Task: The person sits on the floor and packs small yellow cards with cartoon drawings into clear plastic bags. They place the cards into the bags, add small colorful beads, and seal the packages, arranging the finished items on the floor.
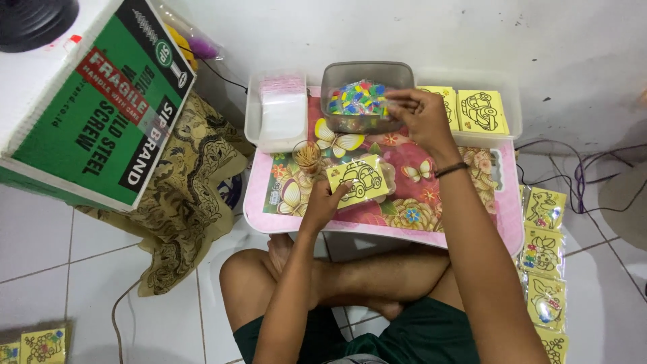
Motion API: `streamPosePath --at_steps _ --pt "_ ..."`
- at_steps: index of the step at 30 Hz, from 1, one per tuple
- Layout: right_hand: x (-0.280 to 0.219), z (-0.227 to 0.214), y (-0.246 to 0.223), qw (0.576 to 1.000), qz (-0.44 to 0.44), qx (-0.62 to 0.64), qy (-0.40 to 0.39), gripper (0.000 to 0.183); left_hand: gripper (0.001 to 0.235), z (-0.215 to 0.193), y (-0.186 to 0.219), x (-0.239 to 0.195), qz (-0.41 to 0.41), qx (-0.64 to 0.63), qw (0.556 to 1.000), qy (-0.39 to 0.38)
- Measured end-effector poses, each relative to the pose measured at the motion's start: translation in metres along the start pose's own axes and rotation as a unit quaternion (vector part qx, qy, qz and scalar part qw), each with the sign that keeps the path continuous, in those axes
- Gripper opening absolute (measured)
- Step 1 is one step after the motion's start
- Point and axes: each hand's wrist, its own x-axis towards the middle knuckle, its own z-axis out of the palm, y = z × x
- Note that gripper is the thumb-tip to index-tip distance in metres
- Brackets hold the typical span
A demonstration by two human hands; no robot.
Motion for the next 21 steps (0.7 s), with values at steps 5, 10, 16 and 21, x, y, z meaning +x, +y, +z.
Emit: streamPosePath --at_steps 5,10,16,21 --pt "-0.035 -0.019 0.035 0.997 0.037 0.053 0.030 0.025 0.032 0.000 0.006 -0.002 0.003 0.006 1.000 0.006" --pt "-0.069 -0.033 0.051 0.989 0.037 0.121 0.072 0.015 0.031 0.000 -0.006 -0.003 -0.005 0.005 1.000 0.012" --pt "-0.087 -0.045 0.085 0.968 0.022 0.236 0.085 0.017 0.029 0.000 -0.017 -0.002 -0.008 -0.006 1.000 0.021" --pt "-0.093 -0.043 0.094 0.967 0.067 0.210 0.131 0.016 0.028 -0.001 -0.022 0.000 -0.004 -0.018 1.000 0.016"
